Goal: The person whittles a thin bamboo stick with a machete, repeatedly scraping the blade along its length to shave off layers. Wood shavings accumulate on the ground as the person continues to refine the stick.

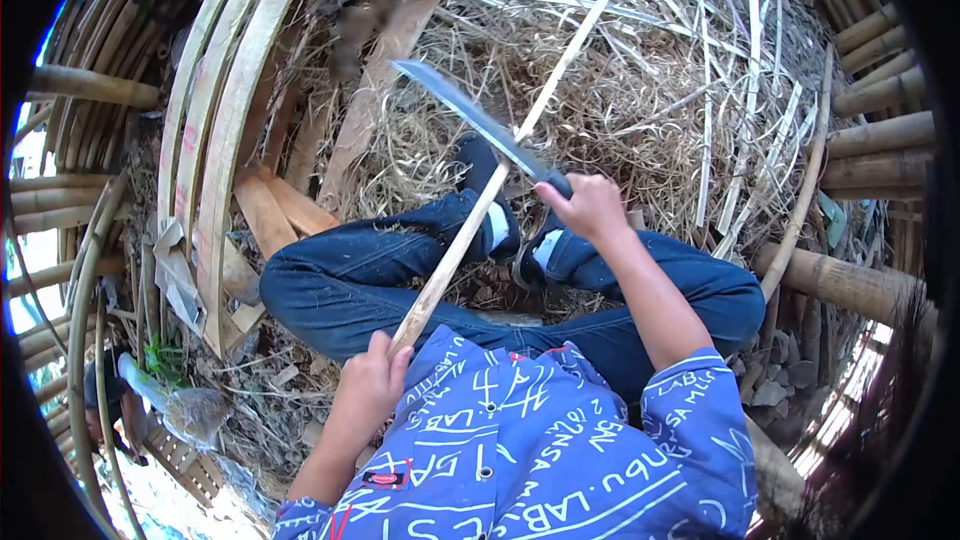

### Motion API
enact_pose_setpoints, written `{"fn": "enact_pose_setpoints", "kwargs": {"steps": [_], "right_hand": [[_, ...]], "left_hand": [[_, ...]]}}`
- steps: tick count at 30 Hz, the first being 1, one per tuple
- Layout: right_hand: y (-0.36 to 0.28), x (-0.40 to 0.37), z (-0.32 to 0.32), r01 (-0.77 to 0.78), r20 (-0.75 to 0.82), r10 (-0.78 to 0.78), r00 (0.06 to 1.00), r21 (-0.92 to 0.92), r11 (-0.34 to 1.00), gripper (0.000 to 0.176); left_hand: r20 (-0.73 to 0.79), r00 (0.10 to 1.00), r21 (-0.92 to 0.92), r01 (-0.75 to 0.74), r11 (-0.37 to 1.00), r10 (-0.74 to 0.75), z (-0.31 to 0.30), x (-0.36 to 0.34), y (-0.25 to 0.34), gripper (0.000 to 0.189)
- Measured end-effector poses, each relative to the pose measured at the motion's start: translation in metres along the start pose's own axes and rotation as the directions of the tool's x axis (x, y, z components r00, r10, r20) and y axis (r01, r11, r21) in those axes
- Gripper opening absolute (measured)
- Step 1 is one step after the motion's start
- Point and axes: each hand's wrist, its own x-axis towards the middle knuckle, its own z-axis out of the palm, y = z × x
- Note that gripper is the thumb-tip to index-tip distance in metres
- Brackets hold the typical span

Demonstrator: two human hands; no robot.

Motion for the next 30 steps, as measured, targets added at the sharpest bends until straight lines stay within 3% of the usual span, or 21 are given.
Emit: {"fn": "enact_pose_setpoints", "kwargs": {"steps": [4,6,8,9,14,16,19,24,26,27,30], "right_hand": [[-0.013,-0.028,0.001,0.163,0.084,-0.163,0.983,0.012,0.987,0.07],[-0.012,-0.025,0.008,0.149,0.094,-0.148,0.985,-0.004,0.989,0.07],[0.006,-0.013,0.013,0.084,-0.003,-0.084,0.996,-0.061,0.995,0.07],[0.013,-0.004,0.011,-0.003,0.008,0.002,1.0,0.012,1.0,0.07],[0.004,0.0,0.005,0.019,-0.057,-0.018,0.998,0.018,1.0,0.069],[0.001,-0.011,-0.002,0.112,-0.006,-0.112,0.994,0.011,0.994,0.071],[0.008,-0.01,-0.008,0.206,0.062,-0.199,0.978,-0.139,0.969,0.074],[0.025,0.02,-0.002,0.073,-0.012,-0.075,0.997,-0.141,0.987,0.074],[0.012,0.008,0.005,0.041,-0.071,-0.042,0.997,-0.025,0.999,0.074],[0.01,0.002,0.01,0.07,-0.04,-0.068,0.997,0.045,0.997,0.074],[-0.004,-0.014,-0.005,0.213,0.114,-0.207,0.972,-0.048,0.976,0.071]], "left_hand": [[-0.023,1.0,-0.009,0.009,1.0,-0.009,-0.005,-0.004,0.003,0.025],[0.03,0.999,0.048,0.04,0.998,-0.042,-0.003,-0.013,-0.002,0.026],[0.064,0.996,0.019,0.056,0.998,-0.057,-0.004,-0.014,0.001,0.026],[0.065,0.997,0.02,0.05,0.999,-0.051,-0.002,-0.013,0.003,0.026],[0.051,0.995,0.012,0.08,0.997,-0.08,-0.002,-0.011,0.002,0.026],[0.057,0.996,0.004,0.074,0.997,-0.074,-0.001,-0.011,0.001,0.026],[0.064,0.994,-0.002,0.091,0.996,-0.091,-0.001,-0.021,-0.003,0.026],[0.086,0.992,-0.027,0.095,0.995,-0.092,0.001,-0.014,0.002,0.027],[0.068,0.995,-0.027,0.074,0.997,-0.072,0.002,-0.015,-0.006,0.027],[0.07,0.994,-0.033,0.083,0.996,-0.08,0.0,-0.016,-0.007,0.027],[0.075,0.993,-0.04,0.09,0.995,-0.086,0.001,-0.021,-0.011,0.026]]}}
